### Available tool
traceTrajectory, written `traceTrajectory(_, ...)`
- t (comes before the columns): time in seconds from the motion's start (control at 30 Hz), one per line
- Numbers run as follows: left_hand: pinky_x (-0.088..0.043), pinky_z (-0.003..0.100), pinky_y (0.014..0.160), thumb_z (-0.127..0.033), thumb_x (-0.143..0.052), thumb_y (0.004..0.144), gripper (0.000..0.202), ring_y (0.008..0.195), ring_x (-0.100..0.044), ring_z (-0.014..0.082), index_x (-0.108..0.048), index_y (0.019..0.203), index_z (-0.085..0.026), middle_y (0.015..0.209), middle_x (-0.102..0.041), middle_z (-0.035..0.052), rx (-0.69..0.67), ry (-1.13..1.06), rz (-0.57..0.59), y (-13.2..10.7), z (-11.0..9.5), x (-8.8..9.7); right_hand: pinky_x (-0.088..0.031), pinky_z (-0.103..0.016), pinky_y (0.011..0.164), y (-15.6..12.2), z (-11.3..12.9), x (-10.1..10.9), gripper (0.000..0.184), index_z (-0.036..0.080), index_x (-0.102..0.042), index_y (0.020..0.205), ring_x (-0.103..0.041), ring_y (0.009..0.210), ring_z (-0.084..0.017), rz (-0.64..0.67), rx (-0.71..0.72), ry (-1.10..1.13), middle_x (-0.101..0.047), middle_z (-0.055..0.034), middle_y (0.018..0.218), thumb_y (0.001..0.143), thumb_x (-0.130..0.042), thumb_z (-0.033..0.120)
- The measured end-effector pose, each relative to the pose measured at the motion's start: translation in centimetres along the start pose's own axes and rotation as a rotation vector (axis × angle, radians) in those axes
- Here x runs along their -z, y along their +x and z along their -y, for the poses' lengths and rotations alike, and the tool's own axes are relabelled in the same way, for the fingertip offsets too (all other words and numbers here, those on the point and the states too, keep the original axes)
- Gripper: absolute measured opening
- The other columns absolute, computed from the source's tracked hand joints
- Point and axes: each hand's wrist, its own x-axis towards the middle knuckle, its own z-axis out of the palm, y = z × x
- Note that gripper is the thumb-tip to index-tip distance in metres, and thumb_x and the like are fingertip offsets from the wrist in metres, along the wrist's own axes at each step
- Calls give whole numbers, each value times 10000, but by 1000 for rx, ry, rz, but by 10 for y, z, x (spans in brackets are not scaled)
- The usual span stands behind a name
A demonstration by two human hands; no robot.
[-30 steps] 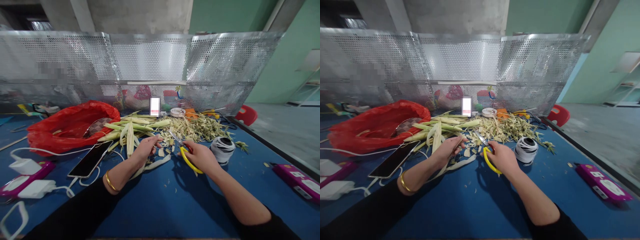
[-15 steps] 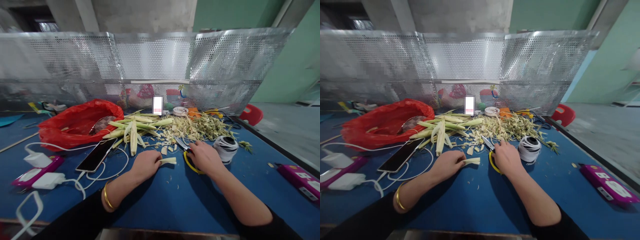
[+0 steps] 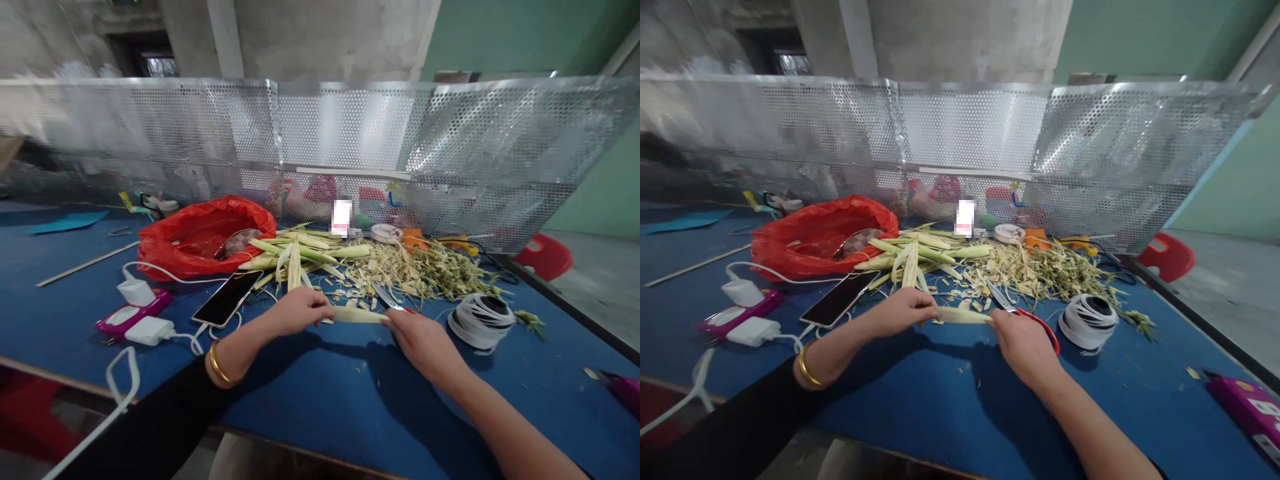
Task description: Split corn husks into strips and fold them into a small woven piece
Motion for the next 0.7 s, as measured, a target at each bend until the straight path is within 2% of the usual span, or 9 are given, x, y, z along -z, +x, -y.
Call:
traceTrajectory(0.03, -318, 235, 524, -350, -556, 743, 238, 524, -503, 146, -664, 603, -191, 531, -585, -1, 46, 17, -52, 1, 7, 12, -288, -263, 545, -3, -5, 1, 276, 217, -522, 765, -566, 618, -179, 13, -36, 37, -618, -30, 661, 948, -328, 291)
traceTrajectory(0.13, -315, 252, 559, -370, -557, 722, 217, 572, -534, 167, -685, 646, -212, 606, -633, 17, 229, 222, -355, 7, 27, 44, -315, -255, 550, -10, -13, -1, 309, 226, -507, 746, -565, 617, -172, 62, -29, 148, -607, -23, 662, 956, -306, 330)
traceTrajectory(0.23, -304, 280, 608, -466, -579, 696, 290, 731, -558, 235, -646, 602, -199, 699, -636, 78, 320, 294, -491, 18, 42, 55, -346, -260, 576, -14, -11, -2, 286, 220, -532, 732, -578, 656, -178, 127, 48, 145, -612, -33, 702, 939, -353, 303)
traceTrajectory(0.37, -295, 297, 605, -509, -709, 524, 364, 713, -555, 268, -550, 460, -188, 582, -567, 78, 408, 252, -510, 32, 57, 44, -404, -302, 684, -13, -2, 7, 185, 210, -613, 867, -586, 809, -223, 135, 136, 124, -620, -73, 862, 861, -518, 368)
traceTrajectory(0.5, -303, 270, 573, -396, -725, 517, 301, 661, -551, 219, -525, 425, -190, 506, -521, 32, 397, 111, -491, 34, 60, 40, -430, -352, 755, -3, 5, 20, 271, 210, -626, 961, -579, 875, -242, 83, 135, 227, -609, -101, 980, 855, -522, 436)
traceTrajectory(0.57, -319, 253, 549, -406, -702, 564, 266, 621, -546, 187, -571, 483, -189, 516, -542, 22, 363, 7, -464, 31, 54, 39, -439, -344, 744, 8, 10, 23, 255, 221, -630, 965, -584, 876, -232, 14, 92, 313, -614, -98, 997, 876, -489, 415)
traceTrajectory(0.63, -347, 244, 529, -457, -644, 647, 281, 598, -551, 168, -644, 652, -176, 593, -601, 33, 326, -126, -436, 28, 43, 35, -442, -326, 715, 25, 18, 23, 230, 226, -631, 932, -589, 858, -220, -64, 48, 416, -630, -83, 973, 877, -481, 392)
traceTrajectory(0.67, -367, 239, 523, -476, -629, 670, 322, 608, -563, 162, -661, 756, -167, 660, -634, 41, 301, -228, -399, 27, 36, 31, -444, -318, 712, 34, 23, 21, 218, 225, -629, 902, -591, 842, -211, -95, 27, 480, -642, -68, 934, 867, -494, 392)
traceTrajectory(0.7, -382, 238, 529, -460, -677, 640, 360, 634, -574, 163, -663, 823, -150, 727, -654, 56, 280, -472, -344, 25, 30, 26, -447, -308, 701, 44, 29, 19, 214, 218, -627, 876, -592, 805, -200, -126, 0, 560, -650, -52, 869, 850, -516, 399)
